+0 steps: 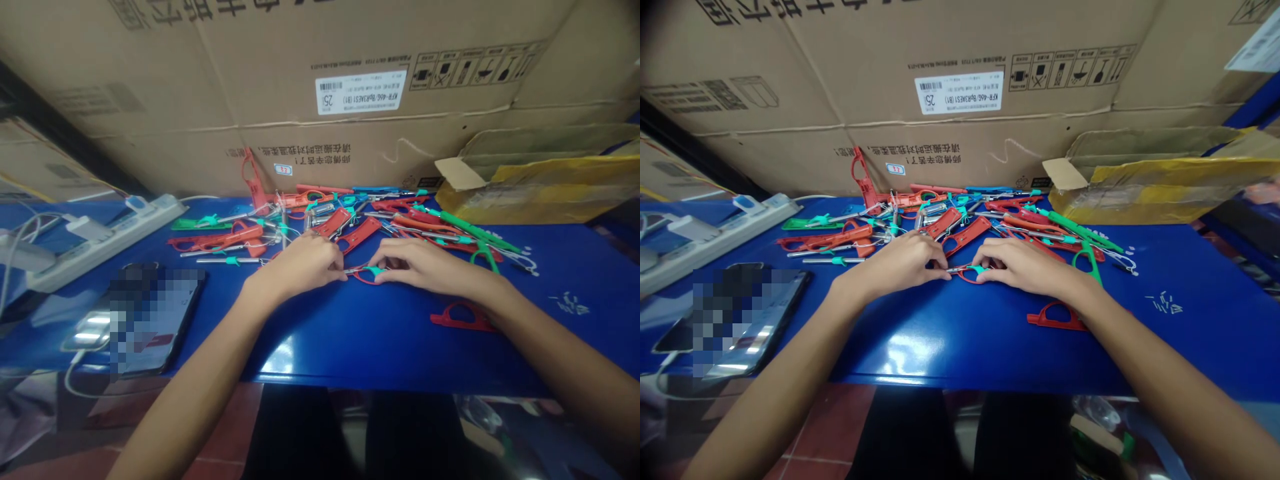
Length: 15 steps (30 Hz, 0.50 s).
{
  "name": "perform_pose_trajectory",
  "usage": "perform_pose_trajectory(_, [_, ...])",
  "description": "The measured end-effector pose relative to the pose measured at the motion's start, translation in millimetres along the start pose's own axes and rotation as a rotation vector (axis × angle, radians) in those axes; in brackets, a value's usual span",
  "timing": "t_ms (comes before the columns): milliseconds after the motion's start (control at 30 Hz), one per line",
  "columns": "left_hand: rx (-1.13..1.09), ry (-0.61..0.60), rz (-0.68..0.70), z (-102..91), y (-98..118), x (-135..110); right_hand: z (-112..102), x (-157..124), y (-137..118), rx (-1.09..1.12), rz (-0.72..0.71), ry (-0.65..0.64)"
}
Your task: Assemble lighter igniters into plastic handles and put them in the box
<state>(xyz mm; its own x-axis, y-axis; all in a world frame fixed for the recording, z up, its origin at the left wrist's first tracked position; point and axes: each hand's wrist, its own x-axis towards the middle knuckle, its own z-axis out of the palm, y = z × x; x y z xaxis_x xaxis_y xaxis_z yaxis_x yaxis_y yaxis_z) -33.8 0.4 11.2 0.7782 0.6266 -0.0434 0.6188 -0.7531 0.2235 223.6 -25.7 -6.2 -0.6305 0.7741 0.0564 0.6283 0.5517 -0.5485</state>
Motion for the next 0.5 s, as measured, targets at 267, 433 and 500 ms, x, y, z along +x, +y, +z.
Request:
perform_pose_trajectory(267, [-0.009, -0.069, -0.099, -3.2, 8, 0, 2, 2, -10, -0.002, 0.004, 0.019])
perform_pose_trajectory(433, [0.016, -0.094, -0.129, -2.5, 10, 0, 2, 2, -12, 0.009, -0.001, 0.007])
perform_pose_trajectory(500, [0.043, -0.101, -0.135, -2.5, 12, 0, 2, 3, -12, 0.012, 0.012, 0.004])
